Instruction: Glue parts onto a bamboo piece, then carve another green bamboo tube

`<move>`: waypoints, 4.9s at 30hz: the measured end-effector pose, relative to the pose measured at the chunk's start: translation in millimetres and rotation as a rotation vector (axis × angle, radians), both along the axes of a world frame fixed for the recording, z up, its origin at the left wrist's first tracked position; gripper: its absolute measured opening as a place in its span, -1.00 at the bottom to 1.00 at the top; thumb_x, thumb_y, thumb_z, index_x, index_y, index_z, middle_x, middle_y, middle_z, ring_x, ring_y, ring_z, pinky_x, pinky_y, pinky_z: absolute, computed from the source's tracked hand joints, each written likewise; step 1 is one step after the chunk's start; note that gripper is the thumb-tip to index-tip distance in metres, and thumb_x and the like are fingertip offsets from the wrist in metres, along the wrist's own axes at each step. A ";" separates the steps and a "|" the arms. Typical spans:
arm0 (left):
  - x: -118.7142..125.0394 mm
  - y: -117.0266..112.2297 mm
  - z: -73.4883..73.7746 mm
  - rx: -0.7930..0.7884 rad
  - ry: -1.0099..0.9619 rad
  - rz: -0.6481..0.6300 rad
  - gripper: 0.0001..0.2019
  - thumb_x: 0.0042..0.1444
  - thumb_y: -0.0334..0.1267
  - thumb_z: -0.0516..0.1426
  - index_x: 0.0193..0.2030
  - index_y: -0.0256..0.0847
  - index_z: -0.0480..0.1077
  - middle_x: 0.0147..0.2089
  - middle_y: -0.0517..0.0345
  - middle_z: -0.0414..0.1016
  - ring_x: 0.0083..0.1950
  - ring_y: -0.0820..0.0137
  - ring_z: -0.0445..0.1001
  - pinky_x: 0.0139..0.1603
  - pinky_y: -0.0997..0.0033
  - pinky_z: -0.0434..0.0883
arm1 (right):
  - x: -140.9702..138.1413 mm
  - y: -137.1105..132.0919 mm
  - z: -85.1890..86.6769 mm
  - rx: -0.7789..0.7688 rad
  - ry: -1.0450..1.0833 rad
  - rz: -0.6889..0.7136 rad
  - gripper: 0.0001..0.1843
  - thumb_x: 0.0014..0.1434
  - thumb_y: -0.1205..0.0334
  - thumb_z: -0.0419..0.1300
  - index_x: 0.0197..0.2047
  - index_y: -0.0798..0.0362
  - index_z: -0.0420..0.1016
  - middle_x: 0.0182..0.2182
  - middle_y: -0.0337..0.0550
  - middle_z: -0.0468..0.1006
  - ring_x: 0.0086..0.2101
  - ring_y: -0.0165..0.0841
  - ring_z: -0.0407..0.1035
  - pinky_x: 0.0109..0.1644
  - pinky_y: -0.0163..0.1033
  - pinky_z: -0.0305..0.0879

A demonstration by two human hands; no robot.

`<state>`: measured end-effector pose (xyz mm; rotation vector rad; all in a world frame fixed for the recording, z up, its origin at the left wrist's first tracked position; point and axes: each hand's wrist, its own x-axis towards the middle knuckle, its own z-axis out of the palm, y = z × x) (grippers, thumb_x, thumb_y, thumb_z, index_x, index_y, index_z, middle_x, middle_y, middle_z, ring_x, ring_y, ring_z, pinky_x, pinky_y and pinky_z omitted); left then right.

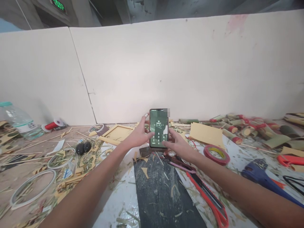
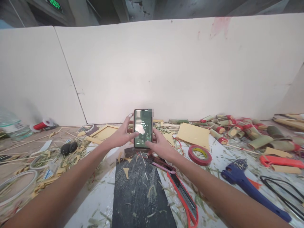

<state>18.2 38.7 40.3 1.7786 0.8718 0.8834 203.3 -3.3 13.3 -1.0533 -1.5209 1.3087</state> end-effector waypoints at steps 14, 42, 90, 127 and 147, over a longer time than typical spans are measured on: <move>-1.4 -5.0 1.9 0.025 0.056 -0.022 -0.01 -0.02 -0.31 0.23 0.40 -0.01 -0.37 0.26 -0.30 0.08 -0.12 0.22 0.44 -0.39 0.39 0.45 | 0.1 2.2 -7.0 0.072 -0.104 -0.063 -0.40 0.02 0.25 0.30 0.09 -0.06 0.14 -0.28 -0.19 0.55 -0.56 -0.42 0.41 -0.61 -0.31 0.35; -2.6 -4.1 3.7 -0.011 0.009 -0.075 -0.07 0.03 -0.36 0.17 0.39 0.13 -0.33 0.20 -0.18 0.13 -0.17 0.30 0.42 -0.41 0.31 0.53 | 2.2 4.6 -9.2 0.083 -0.087 -0.039 -0.44 0.02 0.30 0.27 0.05 -0.04 0.14 -0.25 -0.17 0.52 -0.40 -0.32 0.46 -0.56 -0.30 0.38; -0.9 1.1 0.1 -0.024 0.005 0.030 -0.07 -0.12 -0.47 0.11 0.41 -0.08 -0.20 0.07 -0.18 0.36 -0.32 0.34 0.47 -0.47 0.34 0.53 | 3.8 6.6 -13.1 0.078 -0.147 -0.056 -0.49 0.03 0.29 0.23 0.04 -0.02 0.14 -0.04 -0.01 0.50 -0.40 -0.33 0.45 -0.56 -0.28 0.38; -1.1 -0.4 9.9 0.032 -0.096 0.196 -0.59 0.05 -0.28 0.15 0.06 -0.25 0.21 -0.01 -0.09 0.36 -0.17 0.31 0.46 -0.45 0.40 0.52 | -7.2 -10.3 3.8 -0.055 -0.011 0.003 -0.51 0.07 0.28 0.17 0.08 -0.03 0.18 -0.01 -0.06 0.51 -0.21 -0.25 0.48 -0.43 -0.24 0.46; -1.5 1.3 10.1 0.063 -0.075 0.237 -0.66 0.05 -0.27 0.16 -0.03 -0.22 0.21 -0.08 -0.02 0.37 -0.24 0.37 0.46 -0.49 0.46 0.49 | -7.9 -11.4 6.0 -0.064 -0.010 0.021 -0.42 0.09 0.30 0.16 0.17 -0.02 0.11 0.04 -0.03 0.49 -0.18 -0.25 0.49 -0.40 -0.24 0.48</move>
